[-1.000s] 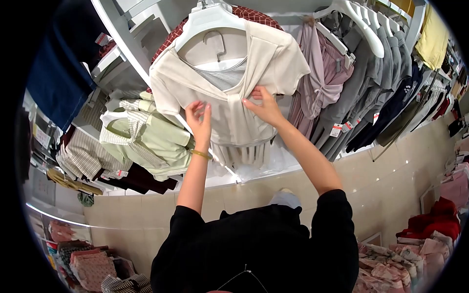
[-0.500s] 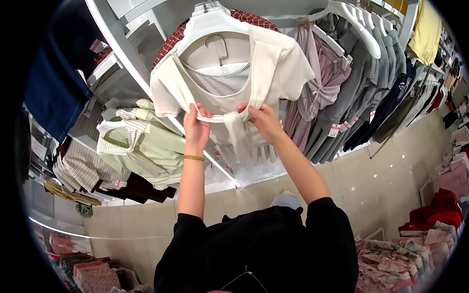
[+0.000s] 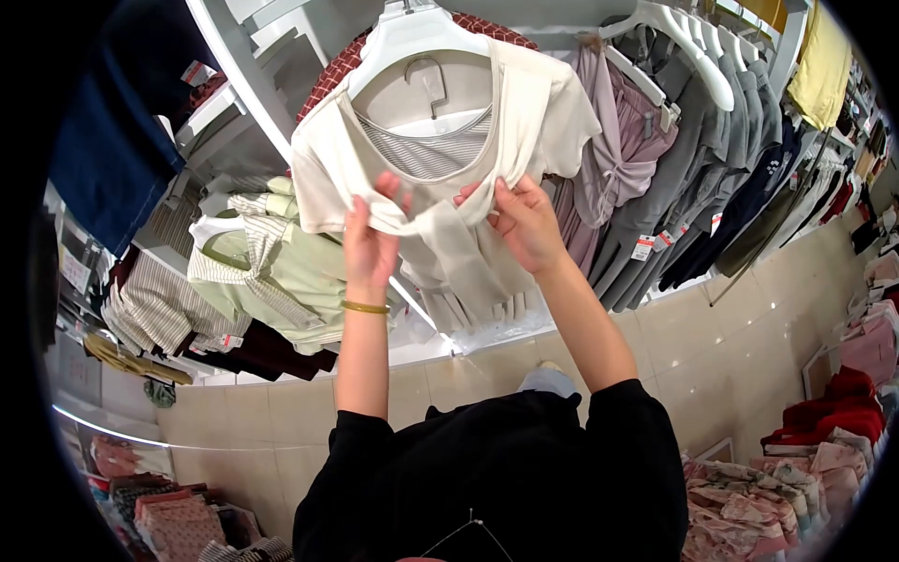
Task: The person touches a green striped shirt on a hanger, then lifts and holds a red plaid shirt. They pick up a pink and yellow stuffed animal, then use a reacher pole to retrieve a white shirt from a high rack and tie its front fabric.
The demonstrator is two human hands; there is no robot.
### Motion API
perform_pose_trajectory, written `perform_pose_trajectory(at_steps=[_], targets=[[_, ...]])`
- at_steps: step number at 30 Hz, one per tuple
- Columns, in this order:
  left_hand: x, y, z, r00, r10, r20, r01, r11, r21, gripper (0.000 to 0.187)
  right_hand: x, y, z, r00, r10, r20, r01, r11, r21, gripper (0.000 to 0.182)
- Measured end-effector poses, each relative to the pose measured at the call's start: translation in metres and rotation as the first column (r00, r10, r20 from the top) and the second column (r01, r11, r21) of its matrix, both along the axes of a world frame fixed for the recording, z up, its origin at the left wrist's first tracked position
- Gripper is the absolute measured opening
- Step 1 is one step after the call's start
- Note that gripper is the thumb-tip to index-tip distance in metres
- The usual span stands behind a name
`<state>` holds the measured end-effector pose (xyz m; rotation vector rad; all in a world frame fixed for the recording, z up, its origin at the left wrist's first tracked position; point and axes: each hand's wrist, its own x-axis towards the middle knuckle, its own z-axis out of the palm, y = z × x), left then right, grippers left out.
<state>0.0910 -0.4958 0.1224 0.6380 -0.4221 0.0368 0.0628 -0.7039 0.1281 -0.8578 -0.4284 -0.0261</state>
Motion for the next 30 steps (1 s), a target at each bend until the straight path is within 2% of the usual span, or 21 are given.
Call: perform_pose_trajectory(at_steps=[1, 3, 4, 5, 6, 7, 9, 10, 12, 14, 17, 19, 20, 22, 25, 27, 28, 30], targets=[[-0.005, -0.009, -0.005, 1.0, -0.017, 0.015, 0.016, 0.994, 0.107, 0.032, 0.0, 0.0, -0.002, 1.0, 0.0, 0.002, 0.0, 1.0, -0.002, 0.02], [-0.016, -0.024, -0.015, 0.993, -0.104, 0.055, 0.091, 0.974, 0.205, 0.031, 0.0, 0.002, -0.008, 0.999, -0.039, -0.013, 0.037, 0.994, -0.107, 0.021], [-0.021, -0.029, -0.018, 0.993, -0.105, 0.057, 0.091, 0.975, 0.204, 0.031, -0.002, 0.003, -0.01, 0.999, -0.042, -0.026, 0.039, 0.994, -0.1, 0.021], [-0.026, -0.033, -0.022, 0.988, -0.13, 0.089, 0.101, 0.956, 0.276, 0.031, -0.003, 0.003, -0.012, 0.999, -0.043, -0.025, 0.04, 0.994, -0.103, 0.021], [-0.03, -0.035, -0.025, 0.98, -0.157, 0.118, 0.108, 0.932, 0.345, 0.032, -0.004, 0.003, -0.015, 0.998, -0.047, -0.039, 0.041, 0.988, -0.146, 0.021], [-0.031, -0.036, -0.033, 0.981, -0.157, 0.118, 0.109, 0.933, 0.342, 0.032, -0.004, 0.003, -0.019, 0.997, -0.052, -0.053, 0.041, 0.981, -0.19, 0.022], [-0.032, -0.037, -0.05, 0.995, -0.098, 0.019, 0.08, 0.898, 0.433, 0.036, -0.003, 0.0, -0.028, 0.996, -0.016, -0.089, -0.001, 0.982, -0.191, 0.027], [-0.032, -0.038, -0.055, 0.999, -0.044, 0.03, 0.025, 0.879, 0.476, 0.03, -0.002, 0.0, -0.035, 0.998, -0.049, -0.048, 0.037, 0.976, -0.214, 0.028], [-0.032, -0.034, -0.065, 0.999, -0.052, -0.015, 0.053, 0.869, 0.492, 0.026, -0.002, -0.002, -0.046, 0.997, -0.08, -0.007, 0.076, 0.969, -0.235, 0.029], [-0.035, -0.033, -0.069, 0.996, -0.061, -0.057, 0.082, 0.857, 0.508, 0.022, -0.004, -0.005, -0.055, 0.997, -0.037, -0.071, 0.013, 0.948, -0.317, 0.033], [-0.042, -0.032, -0.07, 0.999, 0.017, -0.048, 0.011, 0.847, 0.532, 0.018, -0.007, 0.001, -0.064, 0.995, -0.031, -0.091, -0.005, 0.927, -0.374, 0.033], [-0.046, -0.028, -0.067, 0.983, 0.046, -0.176, 0.054, 0.852, 0.521, 0.023, -0.015, 0.003, -0.06, 0.991, -0.017, -0.13, -0.038, 0.911, -0.412, 0.03], [-0.044, -0.021, -0.07, 0.983, 0.047, -0.178, 0.053, 0.852, 0.52, 0.023, -0.017, 0.003, -0.058, 0.986, -0.006, -0.169, -0.071, 0.892, -0.447, 0.028], [-0.032, 0.002, -0.075, 0.975, -0.061, -0.212, 0.133, 0.929, 0.346, 0.028, -0.017, -0.002, -0.064, 0.978, -0.017, -0.208, -0.084, 0.88, -0.467, 0.025], [-0.023, 0.018, -0.038, 0.961, -0.245, -0.124, 0.242, 0.969, -0.042, 0.027, -0.021, -0.006, -0.061, 0.967, -0.018, -0.253, -0.109, 0.872, -0.477, 0.021], [-0.017, 0.025, -0.007, 0.96, -0.235, -0.152, 0.227, 0.972, -0.065, 0.027, -0.023, -0.006, -0.057, 0.967, -0.007, -0.256, -0.118, 0.876, -0.468, 0.02], [-0.016, 0.027, 0.008, 0.955, -0.237, -0.177, 0.226, 0.971, -0.08, 0.033, -0.024, -0.006, -0.055, 0.967, -0.021, -0.255, -0.112, 0.861, -0.496, 0.02], [-0.012, 0.031, 0.031, 0.949, -0.291, -0.118, 0.291, 0.957, -0.022, 0.039, -0.024, -0.007, -0.055, 0.967, -0.034, -0.252, -0.106, 0.847, -0.521, 0.02]])
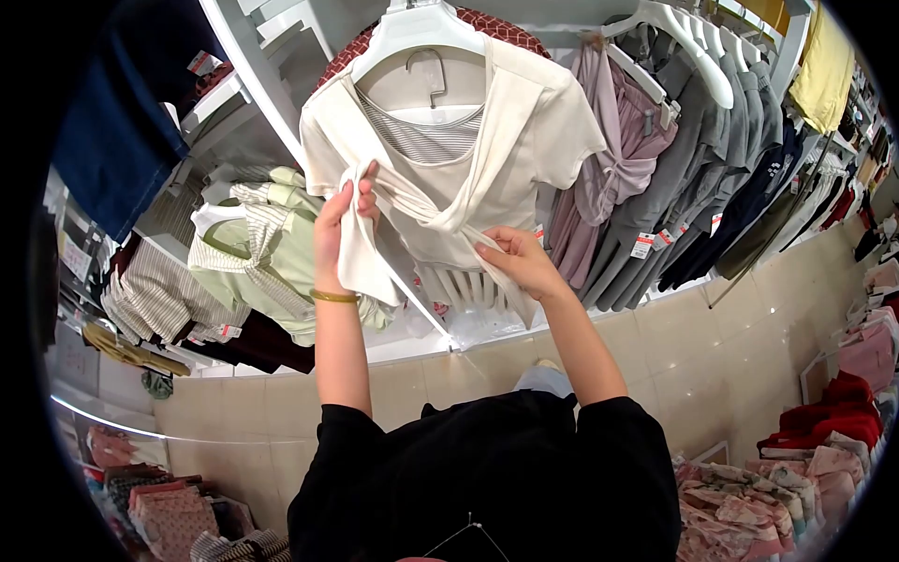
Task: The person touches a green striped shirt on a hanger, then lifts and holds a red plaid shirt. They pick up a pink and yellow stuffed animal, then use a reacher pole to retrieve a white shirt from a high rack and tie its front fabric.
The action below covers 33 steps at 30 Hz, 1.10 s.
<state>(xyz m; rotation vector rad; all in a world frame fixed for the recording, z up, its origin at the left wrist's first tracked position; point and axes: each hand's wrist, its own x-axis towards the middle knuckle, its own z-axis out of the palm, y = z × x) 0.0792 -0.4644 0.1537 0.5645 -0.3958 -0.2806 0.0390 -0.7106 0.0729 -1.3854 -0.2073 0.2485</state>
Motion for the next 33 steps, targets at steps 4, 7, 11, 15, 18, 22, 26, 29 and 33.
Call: perform_pose_trajectory(at_steps=[4, 7, 11, 15, 18, 22, 26, 29, 33], targets=[[0.013, 0.001, 0.022, 0.994, -0.076, 0.082, 0.065, 0.99, 0.127, 0.039, -0.001, 0.0, -0.005, 0.991, -0.053, 0.121, 0.056, 0.998, -0.018, 0.019], [0.019, -0.003, 0.026, 0.992, -0.094, 0.079, 0.075, 0.974, 0.213, 0.038, -0.005, 0.0, -0.004, 0.955, -0.125, 0.268, 0.152, 0.985, -0.085, 0.016], [0.022, -0.01, 0.027, 0.99, -0.093, 0.106, 0.06, 0.957, 0.283, 0.037, -0.007, -0.002, -0.01, 0.897, -0.183, 0.403, 0.276, 0.943, -0.186, 0.012], [0.026, -0.012, 0.024, 0.982, -0.106, 0.156, 0.047, 0.939, 0.34, 0.036, -0.008, -0.002, -0.018, 0.87, -0.224, 0.439, 0.343, 0.915, -0.212, 0.014], [0.02, -0.016, 0.027, 0.976, -0.106, 0.189, 0.027, 0.926, 0.378, 0.035, -0.009, 0.002, -0.019, 0.835, -0.251, 0.489, 0.388, 0.899, -0.202, 0.015], [0.015, -0.019, 0.026, 0.972, 0.064, 0.227, -0.167, 0.867, 0.469, 0.034, -0.011, 0.006, -0.022, 0.815, -0.266, 0.514, 0.431, 0.872, -0.233, 0.017], [0.016, -0.011, 0.022, 0.948, 0.09, 0.307, -0.214, 0.892, 0.398, 0.031, -0.013, 0.01, -0.024, 0.831, -0.259, 0.492, 0.43, 0.861, -0.273, 0.018], [0.015, -0.009, 0.024, 0.936, 0.128, 0.329, -0.258, 0.883, 0.392, 0.031, -0.01, 0.011, -0.03, 0.845, -0.251, 0.472, 0.43, 0.843, -0.323, 0.018], [0.013, -0.005, 0.019, 0.917, 0.107, 0.383, -0.291, 0.838, 0.462, 0.031, -0.011, 0.011, -0.026, 0.852, -0.226, 0.473, 0.413, 0.845, -0.34, 0.018]])
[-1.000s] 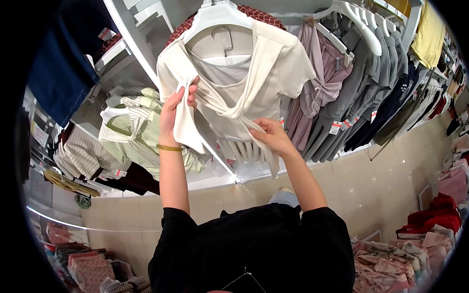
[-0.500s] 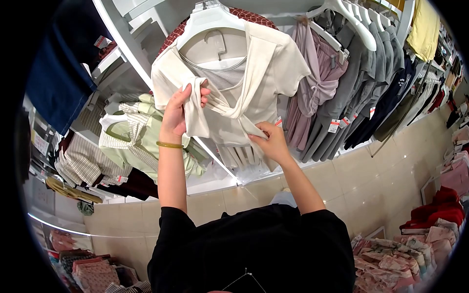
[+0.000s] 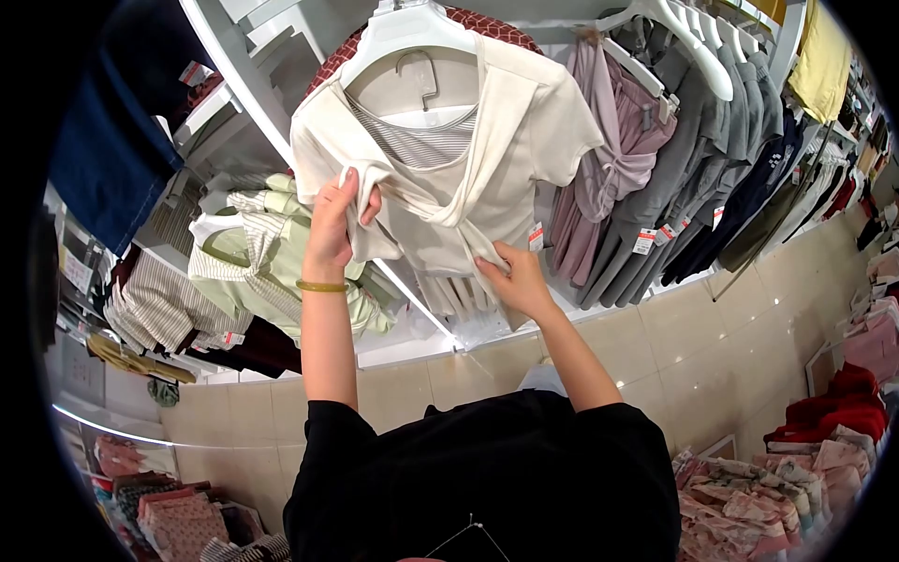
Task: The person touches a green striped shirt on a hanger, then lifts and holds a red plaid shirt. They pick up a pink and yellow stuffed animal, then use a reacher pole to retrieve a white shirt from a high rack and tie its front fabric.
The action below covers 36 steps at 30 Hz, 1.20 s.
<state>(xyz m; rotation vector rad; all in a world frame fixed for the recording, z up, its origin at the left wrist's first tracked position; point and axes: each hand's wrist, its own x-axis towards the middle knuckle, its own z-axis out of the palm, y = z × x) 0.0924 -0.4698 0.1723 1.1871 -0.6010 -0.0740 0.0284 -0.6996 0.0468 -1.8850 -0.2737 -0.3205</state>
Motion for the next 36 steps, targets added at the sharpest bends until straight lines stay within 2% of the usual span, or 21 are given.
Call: perform_pose_trajectory(at_steps=[3, 4, 6, 8, 11, 12, 15, 18, 20, 21, 22, 24, 25, 26, 28, 29, 30, 32, 33, 34, 36], targets=[[-0.007, 0.001, -0.009, 0.999, -0.052, -0.007, 0.052, 0.962, 0.267, 0.028, 0.002, -0.003, -0.004, 1.0, 0.026, 0.0, -0.026, 0.999, -0.035, 0.017], [-0.01, 0.001, -0.012, 0.999, -0.053, -0.008, 0.053, 0.963, 0.266, 0.028, 0.003, -0.004, -0.008, 0.999, 0.03, -0.016, -0.031, 0.997, -0.066, 0.018], [-0.013, -0.001, -0.02, 0.991, -0.13, -0.042, 0.136, 0.91, 0.393, 0.027, 0.005, -0.005, -0.01, 0.999, 0.031, -0.033, -0.034, 0.995, -0.096, 0.019], [-0.01, -0.003, -0.022, 0.987, -0.142, -0.07, 0.158, 0.917, 0.366, 0.025, 0.004, -0.005, -0.01, 0.998, 0.043, -0.041, -0.047, 0.993, -0.111, 0.019], [0.001, -0.015, -0.002, 0.991, -0.087, -0.104, 0.1, 0.988, 0.121, 0.023, 0.0, -0.002, 0.001, 0.994, 0.087, 0.071, -0.081, 0.993, -0.086, 0.018], [0.005, -0.019, 0.009, 0.981, -0.118, -0.156, 0.126, 0.991, 0.043, 0.023, 0.0, -0.002, 0.002, 0.993, 0.09, 0.072, -0.083, 0.993, -0.09, 0.018], [0.03, -0.029, 0.026, 0.972, -0.032, -0.232, 0.038, 0.999, 0.023, 0.022, 0.0, -0.004, 0.004, 0.992, 0.116, 0.058, -0.113, 0.992, -0.056, 0.018], [0.053, -0.039, 0.032, 0.948, 0.041, -0.315, -0.005, 0.993, 0.115, 0.025, -0.002, -0.01, 0.0, 0.992, 0.12, 0.027, -0.119, 0.992, -0.049, 0.017], [0.069, -0.05, 0.027, 0.931, 0.105, -0.35, -0.021, 0.972, 0.236, 0.019, -0.003, -0.014, -0.002, 0.986, 0.164, 0.008, -0.162, 0.98, -0.112, 0.018], [0.105, -0.046, -0.001, 0.938, 0.14, -0.316, -0.021, 0.936, 0.352, 0.02, -0.005, -0.015, 0.001, 0.987, 0.159, 0.01, -0.157, 0.981, -0.113, 0.018], [0.101, -0.048, 0.0, 0.939, 0.136, -0.315, -0.017, 0.936, 0.351, 0.02, -0.008, -0.016, 0.006, 0.984, 0.178, 0.005, -0.177, 0.979, -0.097, 0.019], [0.087, -0.055, 0.004, 0.982, 0.185, 0.031, -0.146, 0.648, 0.747, 0.026, -0.011, -0.018, 0.009, 0.981, 0.192, 0.003, -0.191, 0.978, -0.08, 0.019], [0.095, -0.05, -0.009, 0.997, 0.078, -0.002, -0.051, 0.677, 0.735, 0.028, -0.012, -0.02, 0.009, 0.985, 0.175, 0.004, -0.174, 0.981, -0.086, 0.019], [0.091, -0.051, -0.006, 0.997, 0.073, 0.0, -0.049, 0.675, 0.736, 0.028, -0.012, -0.022, 0.009, 0.988, 0.157, 0.006, -0.156, 0.984, -0.089, 0.02], [0.075, -0.048, -0.005, 0.984, -0.074, -0.162, 0.173, 0.604, 0.778, 0.039, -0.013, -0.025, 0.011, 0.985, 0.169, -0.025, -0.171, 0.98, -0.104, 0.017], [0.066, -0.044, -0.005, 0.975, -0.208, -0.071, 0.182, 0.582, 0.793, 0.049, -0.014, -0.026, 0.011, 0.981, 0.188, -0.058, -0.194, 0.973, -0.124, 0.016], [0.065, -0.041, -0.008, 0.975, -0.209, -0.073, 0.184, 0.58, 0.794, 0.049, -0.013, -0.027, 0.009, 0.981, 0.187, -0.059, -0.193, 0.974, -0.122, 0.016], [0.061, -0.036, -0.011, 0.891, -0.451, -0.054, 0.261, 0.41, 0.874, 0.048, -0.01, -0.027, 0.001, 0.98, 0.189, -0.061, -0.196, 0.969, -0.152, 0.017], [0.057, -0.033, -0.006, 0.884, -0.466, -0.041, 0.204, 0.305, 0.93, 0.037, -0.01, -0.025, -0.001, 0.979, 0.194, -0.064, -0.202, 0.968, -0.151, 0.017], [0.052, -0.033, -0.003, 0.887, -0.46, -0.042, 0.203, 0.306, 0.93, 0.037, -0.01, -0.023, -0.002, 0.984, 0.176, -0.037, -0.179, 0.977, -0.113, 0.017], [0.044, -0.031, -0.003, 0.836, -0.549, 0.008, 0.181, 0.29, 0.94, 0.022, -0.009, -0.02, -0.003, 0.986, 0.165, -0.012, -0.166, 0.983, -0.076, 0.018]])
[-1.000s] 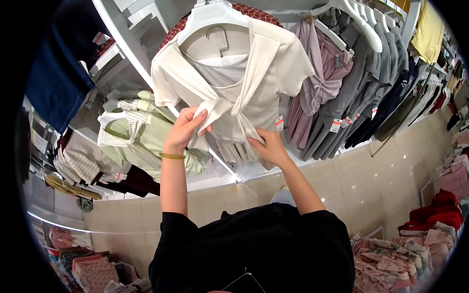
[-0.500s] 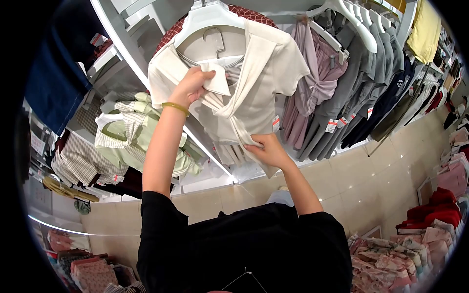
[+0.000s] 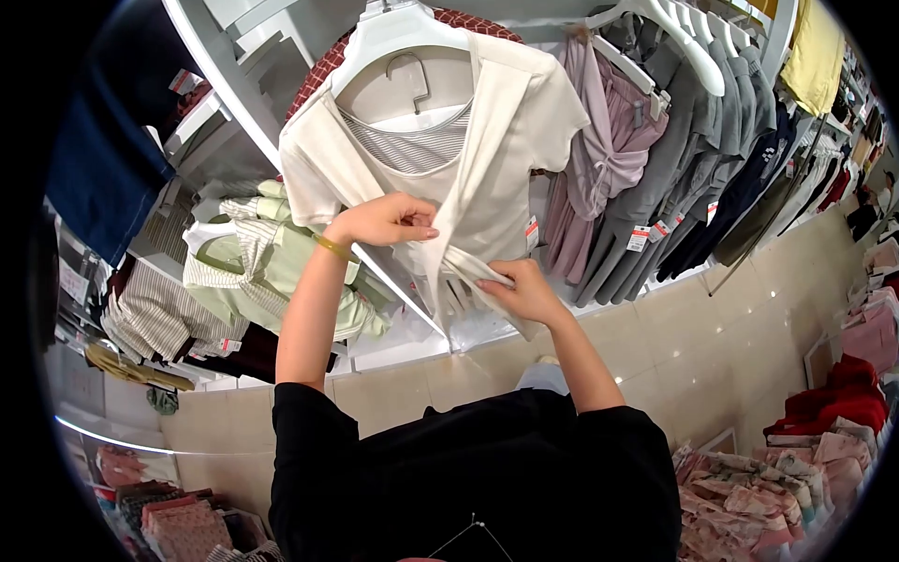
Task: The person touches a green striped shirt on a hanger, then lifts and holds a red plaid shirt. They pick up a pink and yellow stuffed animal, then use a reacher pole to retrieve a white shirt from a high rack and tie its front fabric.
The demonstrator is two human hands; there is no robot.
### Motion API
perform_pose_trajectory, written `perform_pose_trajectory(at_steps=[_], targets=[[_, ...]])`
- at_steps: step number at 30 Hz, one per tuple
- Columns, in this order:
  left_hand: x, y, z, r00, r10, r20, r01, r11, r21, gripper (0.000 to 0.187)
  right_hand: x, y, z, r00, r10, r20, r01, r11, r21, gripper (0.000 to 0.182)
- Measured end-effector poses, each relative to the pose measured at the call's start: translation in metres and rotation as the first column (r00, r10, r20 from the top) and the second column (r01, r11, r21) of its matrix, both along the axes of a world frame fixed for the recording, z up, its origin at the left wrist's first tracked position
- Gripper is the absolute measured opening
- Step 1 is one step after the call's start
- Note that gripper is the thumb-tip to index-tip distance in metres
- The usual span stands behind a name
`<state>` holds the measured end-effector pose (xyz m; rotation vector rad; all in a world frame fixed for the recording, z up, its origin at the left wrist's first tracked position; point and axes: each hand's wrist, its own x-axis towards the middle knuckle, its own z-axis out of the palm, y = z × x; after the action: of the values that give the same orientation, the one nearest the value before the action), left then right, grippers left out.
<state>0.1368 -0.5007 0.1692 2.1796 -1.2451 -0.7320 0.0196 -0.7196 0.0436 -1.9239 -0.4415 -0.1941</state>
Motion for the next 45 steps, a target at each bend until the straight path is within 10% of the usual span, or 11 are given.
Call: perform_pose_trajectory(at_steps=[16, 18, 20, 22, 25, 27, 31, 34, 36, 40, 45], targets=[[-0.046, -0.038, -0.071, 0.93, 0.116, -0.348, -0.307, 0.765, -0.566, 0.026, 0.015, -0.001, -0.028, 0.975, 0.142, -0.171, -0.106, 0.973, 0.207, 0.02], [-0.053, -0.032, -0.073, 0.818, 0.088, -0.568, -0.526, 0.511, -0.68, 0.023, 0.014, -0.002, -0.014, 0.962, 0.144, -0.233, -0.073, 0.954, 0.29, 0.02], [-0.058, -0.02, -0.077, 0.766, 0.124, -0.631, -0.609, 0.456, -0.649, 0.02, 0.011, -0.003, 0.006, 0.916, 0.151, -0.371, 0.204, 0.622, 0.756, 0.021], [-0.054, -0.01, -0.091, 0.754, 0.037, -0.656, -0.595, 0.464, -0.656, 0.019, 0.016, -0.019, 0.011, 0.931, 0.175, -0.321, 0.168, 0.576, 0.8, 0.022], [-0.041, -0.007, -0.109, 0.816, 0.267, -0.513, -0.561, 0.582, -0.589, 0.015, 0.008, -0.029, 0.034, 0.943, 0.294, -0.155, -0.038, 0.559, 0.828, 0.026], [-0.032, -0.015, -0.111, 0.874, 0.485, 0.024, -0.318, 0.61, -0.726, 0.012, -0.005, -0.023, 0.055, 0.93, 0.33, -0.164, -0.071, 0.596, 0.8, 0.028], [-0.023, -0.028, -0.094, 0.746, 0.653, 0.13, -0.456, 0.643, -0.615, 0.013, -0.021, -0.02, 0.053, 0.893, 0.411, -0.185, -0.204, 0.735, 0.647, 0.031], [-0.015, -0.042, -0.081, 0.711, 0.574, -0.406, -0.703, 0.566, -0.431, 0.016, -0.025, -0.019, 0.046, 0.843, 0.504, -0.188, -0.317, 0.748, 0.583, 0.027], [-0.016, -0.053, -0.071, 0.636, 0.194, -0.747, -0.761, 0.321, -0.564, 0.023, -0.029, -0.019, 0.041, 0.819, 0.517, -0.248, -0.327, 0.776, 0.539, 0.025], [-0.024, -0.045, -0.049, 0.654, -0.487, -0.579, -0.618, 0.097, -0.78, 0.053, -0.028, -0.019, 0.027, 0.793, 0.505, -0.342, -0.267, 0.791, 0.55, 0.025], [-0.013, -0.042, -0.029, 0.531, -0.558, -0.637, -0.651, 0.212, -0.729, 0.052, -0.026, -0.011, 0.005, 0.87, 0.384, -0.308, -0.268, 0.894, 0.36, 0.019]])
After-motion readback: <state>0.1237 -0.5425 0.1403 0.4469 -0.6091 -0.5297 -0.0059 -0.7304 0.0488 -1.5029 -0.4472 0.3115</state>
